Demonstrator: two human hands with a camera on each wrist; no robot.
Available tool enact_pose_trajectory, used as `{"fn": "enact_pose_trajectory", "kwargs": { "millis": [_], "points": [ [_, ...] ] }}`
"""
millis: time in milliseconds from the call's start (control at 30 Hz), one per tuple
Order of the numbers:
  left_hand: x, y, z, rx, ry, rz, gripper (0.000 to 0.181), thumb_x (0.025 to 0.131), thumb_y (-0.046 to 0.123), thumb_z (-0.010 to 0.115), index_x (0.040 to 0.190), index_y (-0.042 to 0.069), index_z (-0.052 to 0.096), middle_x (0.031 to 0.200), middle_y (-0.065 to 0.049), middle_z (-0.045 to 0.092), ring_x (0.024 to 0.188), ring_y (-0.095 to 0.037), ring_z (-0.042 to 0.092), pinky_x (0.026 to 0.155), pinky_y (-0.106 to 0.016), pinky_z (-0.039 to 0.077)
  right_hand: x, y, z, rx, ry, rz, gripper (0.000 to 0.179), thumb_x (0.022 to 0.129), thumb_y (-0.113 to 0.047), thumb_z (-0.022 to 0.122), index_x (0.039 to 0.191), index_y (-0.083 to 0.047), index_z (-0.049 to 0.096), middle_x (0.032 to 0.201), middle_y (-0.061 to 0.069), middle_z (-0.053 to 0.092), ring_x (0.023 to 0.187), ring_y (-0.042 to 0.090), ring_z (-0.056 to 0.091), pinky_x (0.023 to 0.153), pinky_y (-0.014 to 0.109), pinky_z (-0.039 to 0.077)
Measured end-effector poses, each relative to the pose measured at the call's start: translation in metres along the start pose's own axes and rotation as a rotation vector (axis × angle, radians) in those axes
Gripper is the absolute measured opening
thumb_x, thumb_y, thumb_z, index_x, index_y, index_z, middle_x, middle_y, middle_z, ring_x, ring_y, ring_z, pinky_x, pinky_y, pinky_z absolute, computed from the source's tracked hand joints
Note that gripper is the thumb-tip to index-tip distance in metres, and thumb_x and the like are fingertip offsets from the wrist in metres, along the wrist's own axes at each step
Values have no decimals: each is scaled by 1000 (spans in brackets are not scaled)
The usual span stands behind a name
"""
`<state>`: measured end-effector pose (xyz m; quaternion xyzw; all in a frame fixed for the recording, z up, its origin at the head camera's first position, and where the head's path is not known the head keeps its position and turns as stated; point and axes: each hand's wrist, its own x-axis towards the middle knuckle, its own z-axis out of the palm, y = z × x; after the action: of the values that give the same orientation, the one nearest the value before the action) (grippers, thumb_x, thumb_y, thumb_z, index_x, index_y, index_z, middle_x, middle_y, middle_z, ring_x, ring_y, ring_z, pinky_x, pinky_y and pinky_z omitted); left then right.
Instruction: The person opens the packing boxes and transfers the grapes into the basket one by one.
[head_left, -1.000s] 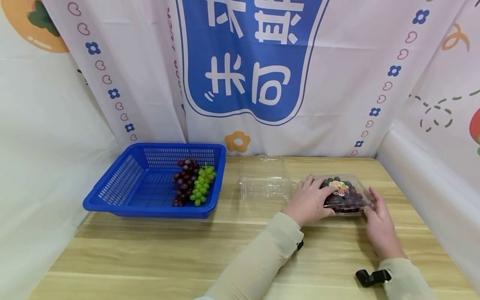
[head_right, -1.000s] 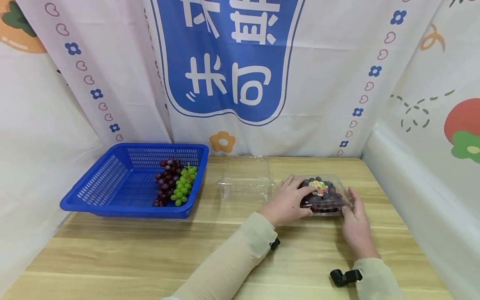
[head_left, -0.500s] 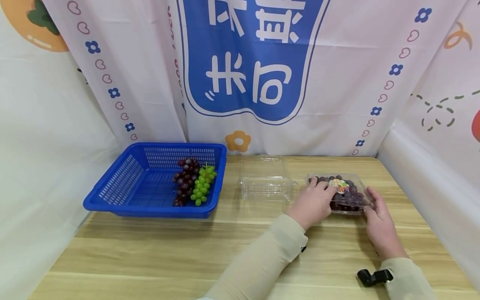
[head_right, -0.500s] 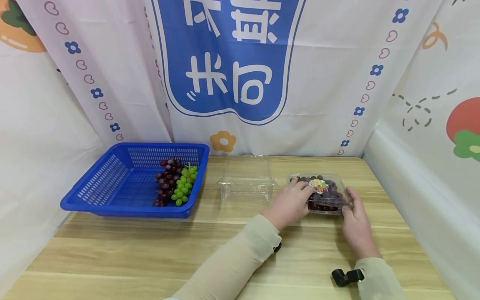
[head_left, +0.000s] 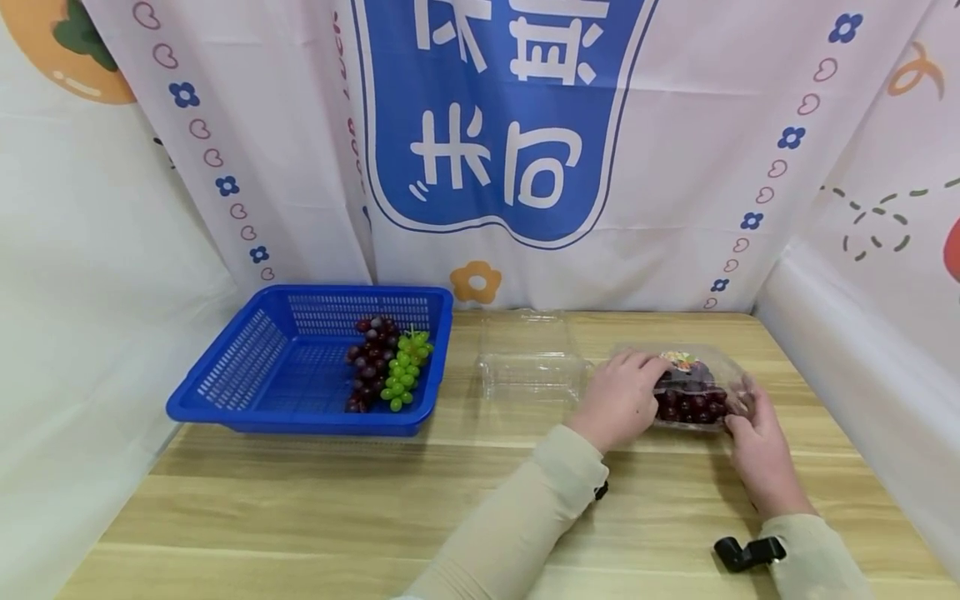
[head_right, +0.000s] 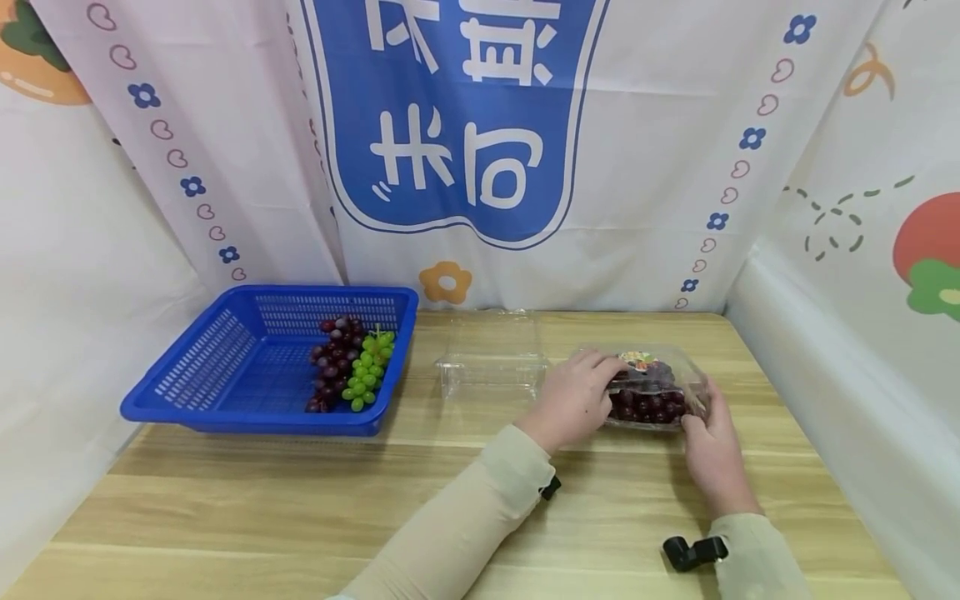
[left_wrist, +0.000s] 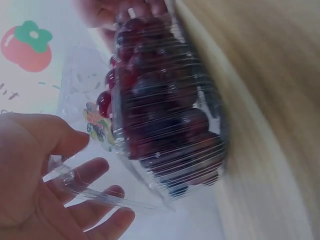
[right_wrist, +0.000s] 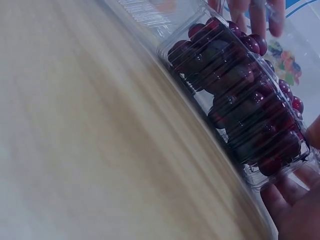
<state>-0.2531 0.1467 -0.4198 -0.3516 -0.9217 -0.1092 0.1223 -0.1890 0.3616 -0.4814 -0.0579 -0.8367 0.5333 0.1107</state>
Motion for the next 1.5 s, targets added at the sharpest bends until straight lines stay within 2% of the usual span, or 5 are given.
{"fn": "enact_pose_trajectory", "kwargs": {
  "millis": [333,767,967,1333,1500],
  "points": [
    [2,2,-31,-143,104,-53,66,101,30,58,159,24,29,163,1,29,149,-15,26,119,-28,15,-2,-1,-4,-39,-15,-20,59,106,-8,28,164,-11,13,165,19,22,128,29,42,67,24,49],
    [-1,-9,-48,-248,210,-50,63,99,29,62,156,20,37,160,-3,34,148,-21,30,119,-36,24,-2,-2,-6,-32,-39,-1,58,107,-11,27,164,-13,16,165,16,22,147,40,24,109,21,32],
    [-2,1,-42,-194,120,-62,60,101,35,57,156,23,37,152,4,43,140,-15,40,116,-32,30,-2,-3,-6,-35,-35,-12,58,106,-9,28,163,-11,18,163,20,26,134,39,36,77,16,43],
    [17,38,-19,33,-115,5,45,102,44,55,145,31,52,144,11,52,131,-12,48,106,-32,42,-6,-6,-4,-21,-44,-20,57,105,-10,28,162,-10,21,163,19,25,144,45,29,89,3,31],
    [38,48,-8,128,-234,3,41,99,41,58,140,38,54,140,14,50,132,-10,45,109,-32,39,-4,-8,-2,-20,-48,-17,58,105,-11,28,163,-12,20,163,18,26,145,45,28,114,36,29]
  ]
}}
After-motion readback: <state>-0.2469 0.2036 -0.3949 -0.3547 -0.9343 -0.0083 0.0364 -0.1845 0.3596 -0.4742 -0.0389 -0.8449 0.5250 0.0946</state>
